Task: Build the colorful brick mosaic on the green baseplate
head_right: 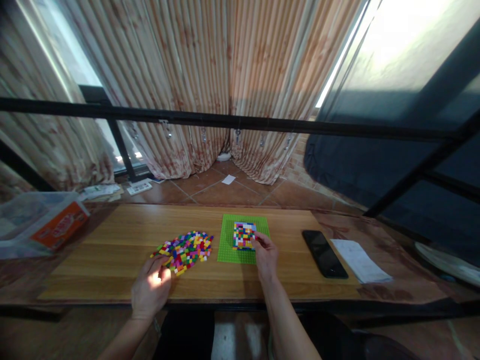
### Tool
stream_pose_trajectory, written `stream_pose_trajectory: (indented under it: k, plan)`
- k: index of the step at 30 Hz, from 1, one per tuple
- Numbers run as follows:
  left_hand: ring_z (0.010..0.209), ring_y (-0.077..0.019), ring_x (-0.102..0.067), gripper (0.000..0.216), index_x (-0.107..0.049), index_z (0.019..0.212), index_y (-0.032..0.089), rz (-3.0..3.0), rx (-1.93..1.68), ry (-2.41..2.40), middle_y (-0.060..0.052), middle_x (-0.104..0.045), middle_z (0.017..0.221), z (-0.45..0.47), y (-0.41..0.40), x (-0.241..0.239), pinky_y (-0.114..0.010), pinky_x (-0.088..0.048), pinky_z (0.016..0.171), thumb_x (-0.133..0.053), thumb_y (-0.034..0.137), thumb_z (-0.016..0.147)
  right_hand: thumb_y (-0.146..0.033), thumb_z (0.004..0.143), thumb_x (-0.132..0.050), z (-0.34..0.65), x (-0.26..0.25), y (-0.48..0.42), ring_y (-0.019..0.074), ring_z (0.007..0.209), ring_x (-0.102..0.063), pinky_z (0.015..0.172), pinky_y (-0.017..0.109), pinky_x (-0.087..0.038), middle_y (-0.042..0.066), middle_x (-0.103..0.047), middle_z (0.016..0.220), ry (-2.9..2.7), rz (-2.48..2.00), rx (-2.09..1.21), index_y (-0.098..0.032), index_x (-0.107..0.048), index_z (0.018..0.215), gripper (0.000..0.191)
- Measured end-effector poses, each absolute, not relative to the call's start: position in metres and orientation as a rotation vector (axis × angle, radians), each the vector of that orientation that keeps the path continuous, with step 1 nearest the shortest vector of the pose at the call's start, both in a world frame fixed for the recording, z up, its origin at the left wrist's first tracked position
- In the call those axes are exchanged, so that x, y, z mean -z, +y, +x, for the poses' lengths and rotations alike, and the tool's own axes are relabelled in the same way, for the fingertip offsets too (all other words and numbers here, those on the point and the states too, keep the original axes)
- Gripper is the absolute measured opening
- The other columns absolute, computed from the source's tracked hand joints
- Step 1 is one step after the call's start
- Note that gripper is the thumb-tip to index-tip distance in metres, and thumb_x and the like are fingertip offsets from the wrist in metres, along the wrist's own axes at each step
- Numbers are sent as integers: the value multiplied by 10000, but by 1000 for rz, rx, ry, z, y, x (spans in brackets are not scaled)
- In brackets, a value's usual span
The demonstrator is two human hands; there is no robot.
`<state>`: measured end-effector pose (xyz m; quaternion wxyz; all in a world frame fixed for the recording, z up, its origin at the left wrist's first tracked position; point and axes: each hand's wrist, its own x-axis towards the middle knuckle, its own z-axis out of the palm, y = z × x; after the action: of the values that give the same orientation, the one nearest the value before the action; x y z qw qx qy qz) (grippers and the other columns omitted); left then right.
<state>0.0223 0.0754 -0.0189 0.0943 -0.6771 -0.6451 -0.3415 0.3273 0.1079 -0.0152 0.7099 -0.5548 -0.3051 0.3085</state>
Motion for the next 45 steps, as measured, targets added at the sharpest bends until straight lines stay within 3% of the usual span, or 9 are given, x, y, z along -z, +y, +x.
stream_pose_trajectory:
  k: [30, 45]
  plan:
    - [938, -199, -660, 260, -672, 952, 192, -1977, 1047, -1937, -49, -687, 1026, 23, 76, 22, -266, -508, 797, -493, 110, 782, -432, 582, -748, 330, 23, 122, 173, 671, -634, 658, 316, -517, 52, -719, 781, -692, -1406, -656, -139, -716, 899, 433]
    - [978, -214, -649, 281, -663, 978, 197, -2024, 1042, -1985, -66, -680, 1049, 23, 73, 21, -302, -519, 844, -469, 119, 790, -591, 735, -587, 323, 12, 99, 246, 780, -652, 687, 333, -481, 111, -731, 856, -935, -1591, -562, -129, -706, 923, 513]
